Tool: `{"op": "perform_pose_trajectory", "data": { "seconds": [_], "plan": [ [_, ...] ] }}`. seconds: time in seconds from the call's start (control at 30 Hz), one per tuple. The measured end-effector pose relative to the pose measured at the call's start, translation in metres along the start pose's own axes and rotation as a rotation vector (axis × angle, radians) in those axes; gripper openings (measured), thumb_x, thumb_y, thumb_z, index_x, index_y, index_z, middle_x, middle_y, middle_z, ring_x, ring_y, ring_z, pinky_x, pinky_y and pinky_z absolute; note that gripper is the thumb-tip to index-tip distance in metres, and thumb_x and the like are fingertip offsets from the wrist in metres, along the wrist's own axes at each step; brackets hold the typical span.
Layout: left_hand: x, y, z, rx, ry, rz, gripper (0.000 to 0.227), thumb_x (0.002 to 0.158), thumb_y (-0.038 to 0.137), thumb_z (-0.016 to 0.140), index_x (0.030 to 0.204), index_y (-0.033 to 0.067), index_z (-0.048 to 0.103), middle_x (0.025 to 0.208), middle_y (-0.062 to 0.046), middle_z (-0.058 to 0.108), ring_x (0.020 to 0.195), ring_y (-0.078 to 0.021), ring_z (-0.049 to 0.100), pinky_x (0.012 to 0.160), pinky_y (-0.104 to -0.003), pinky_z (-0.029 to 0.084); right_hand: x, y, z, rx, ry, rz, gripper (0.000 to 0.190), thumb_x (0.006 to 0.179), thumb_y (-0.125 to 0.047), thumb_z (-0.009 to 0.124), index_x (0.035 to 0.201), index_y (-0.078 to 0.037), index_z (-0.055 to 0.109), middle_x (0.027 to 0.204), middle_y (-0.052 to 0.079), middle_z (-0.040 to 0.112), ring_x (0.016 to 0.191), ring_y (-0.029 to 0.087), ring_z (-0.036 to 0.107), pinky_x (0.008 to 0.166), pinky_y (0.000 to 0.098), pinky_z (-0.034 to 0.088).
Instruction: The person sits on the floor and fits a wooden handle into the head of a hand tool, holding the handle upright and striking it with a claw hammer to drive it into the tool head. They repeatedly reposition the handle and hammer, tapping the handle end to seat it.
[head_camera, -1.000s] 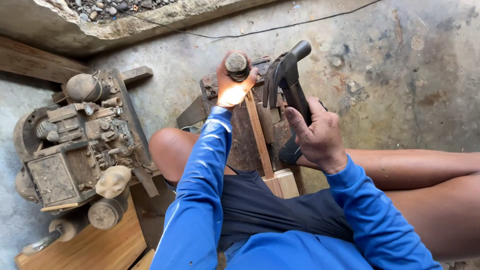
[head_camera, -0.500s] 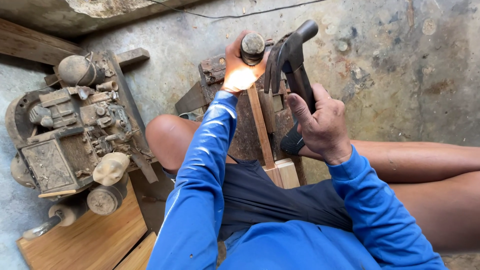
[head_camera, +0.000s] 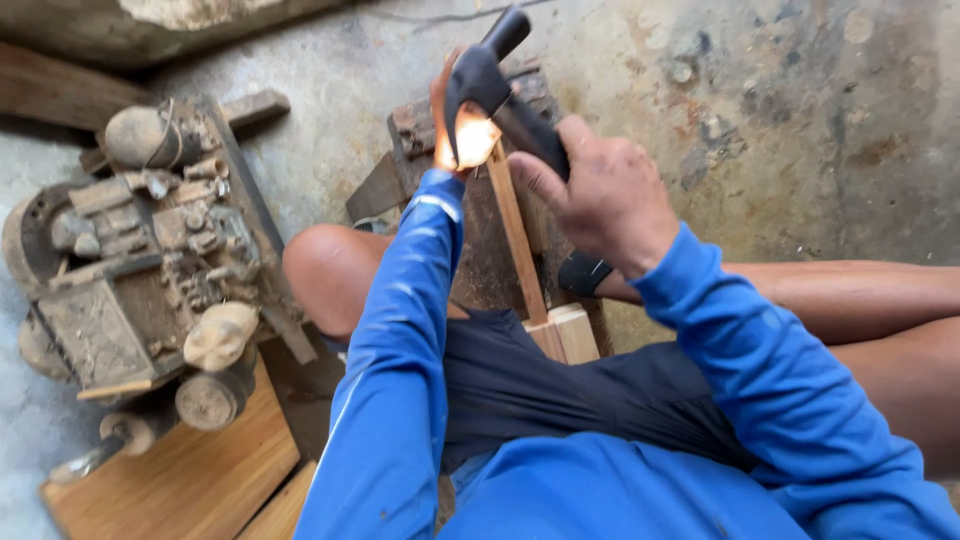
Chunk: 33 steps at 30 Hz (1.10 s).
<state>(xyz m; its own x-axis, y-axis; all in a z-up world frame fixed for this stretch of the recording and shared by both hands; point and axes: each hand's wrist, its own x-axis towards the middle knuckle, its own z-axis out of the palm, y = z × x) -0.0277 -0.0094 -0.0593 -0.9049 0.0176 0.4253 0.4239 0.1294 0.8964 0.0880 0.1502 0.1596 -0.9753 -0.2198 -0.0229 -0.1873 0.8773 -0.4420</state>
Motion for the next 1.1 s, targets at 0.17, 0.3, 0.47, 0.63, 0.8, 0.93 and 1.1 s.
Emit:
{"op": "perform_pose_trajectory", "data": {
  "seconds": [0.17, 0.3, 0.47, 0.63, 0.8, 0.93, 1.1],
  "plan": [
    [-0.013, -0.015, 0.008, 0.139, 0.079, 0.027, 0.059, 0.081, 0.022, 0.094, 0.122, 0.0011, 0.058, 0.101, -0.015, 0.066, 0.094, -0.0239, 0.064, 0.086, -0.035, 0.054, -0.008, -0.005, 0.007, 0.211, 0.178, -0.114, 0.053, 0.104, -0.055, 0.059, 0.106, -0.001, 0.059, 0.072, 0.022, 0.064, 0.07, 0.045, 0.068, 0.06, 0.0537, 0.051],
    [-0.001, -0.007, 0.0, 0.072, 0.068, 0.134, 0.062, 0.074, 0.019, 0.087, 0.127, 0.0004, 0.058, 0.106, -0.015, 0.068, 0.1, -0.0254, 0.068, 0.09, -0.037, 0.053, 0.002, 0.004, 0.007, -0.024, 0.062, 0.006, 0.052, 0.104, -0.054, 0.062, 0.098, -0.003, 0.058, 0.07, 0.022, 0.066, 0.066, 0.045, 0.067, 0.057, 0.0538, 0.053],
    [-0.021, -0.011, -0.001, 0.031, -0.027, -0.061, 0.047, 0.077, 0.015, 0.084, 0.119, 0.0055, 0.065, 0.101, -0.008, 0.073, 0.094, -0.0196, 0.072, 0.089, -0.034, 0.059, -0.01, 0.012, 0.026, 0.276, 0.249, -0.094, 0.05, 0.106, -0.05, 0.06, 0.105, -0.001, 0.056, 0.073, 0.022, 0.066, 0.069, 0.043, 0.069, 0.06, 0.0524, 0.052],
    [-0.01, -0.026, 0.005, -0.147, 0.028, 0.075, 0.057, 0.07, 0.013, 0.082, 0.123, 0.001, 0.063, 0.108, -0.011, 0.072, 0.103, -0.0172, 0.067, 0.09, -0.035, 0.054, -0.004, 0.005, 0.011, 0.136, 0.149, -0.091, 0.047, 0.102, -0.05, 0.064, 0.103, -0.003, 0.058, 0.07, 0.021, 0.065, 0.065, 0.043, 0.068, 0.056, 0.0501, 0.052],
    [-0.02, -0.001, 0.0, -0.139, 0.027, -0.109, 0.048, 0.076, 0.017, 0.085, 0.117, 0.0026, 0.065, 0.098, -0.01, 0.073, 0.093, -0.0145, 0.065, 0.088, -0.034, 0.056, -0.002, 0.007, 0.022, 0.159, 0.128, 0.009, 0.049, 0.102, -0.049, 0.066, 0.1, -0.002, 0.058, 0.071, 0.025, 0.064, 0.069, 0.046, 0.066, 0.057, 0.052, 0.049],
    [-0.002, 0.007, 0.004, 0.063, 0.006, 0.012, 0.053, 0.074, 0.025, 0.088, 0.115, 0.0025, 0.064, 0.097, -0.013, 0.072, 0.094, -0.0142, 0.068, 0.082, -0.036, 0.056, 0.002, 0.003, 0.01, 0.314, 0.243, -0.106, 0.047, 0.107, -0.047, 0.061, 0.107, -0.001, 0.057, 0.075, 0.023, 0.066, 0.072, 0.042, 0.071, 0.06, 0.0488, 0.053],
    [-0.017, 0.03, 0.002, -0.102, -0.072, -0.158, 0.035, 0.085, 0.024, 0.084, 0.107, 0.0027, 0.067, 0.09, -0.009, 0.071, 0.083, -0.0161, 0.064, 0.077, -0.037, 0.058, 0.014, 0.002, 0.003, 0.242, 0.017, 0.096, 0.048, 0.102, -0.048, 0.064, 0.097, -0.001, 0.058, 0.069, 0.021, 0.068, 0.065, 0.042, 0.07, 0.055, 0.0482, 0.052]
  ]
}}
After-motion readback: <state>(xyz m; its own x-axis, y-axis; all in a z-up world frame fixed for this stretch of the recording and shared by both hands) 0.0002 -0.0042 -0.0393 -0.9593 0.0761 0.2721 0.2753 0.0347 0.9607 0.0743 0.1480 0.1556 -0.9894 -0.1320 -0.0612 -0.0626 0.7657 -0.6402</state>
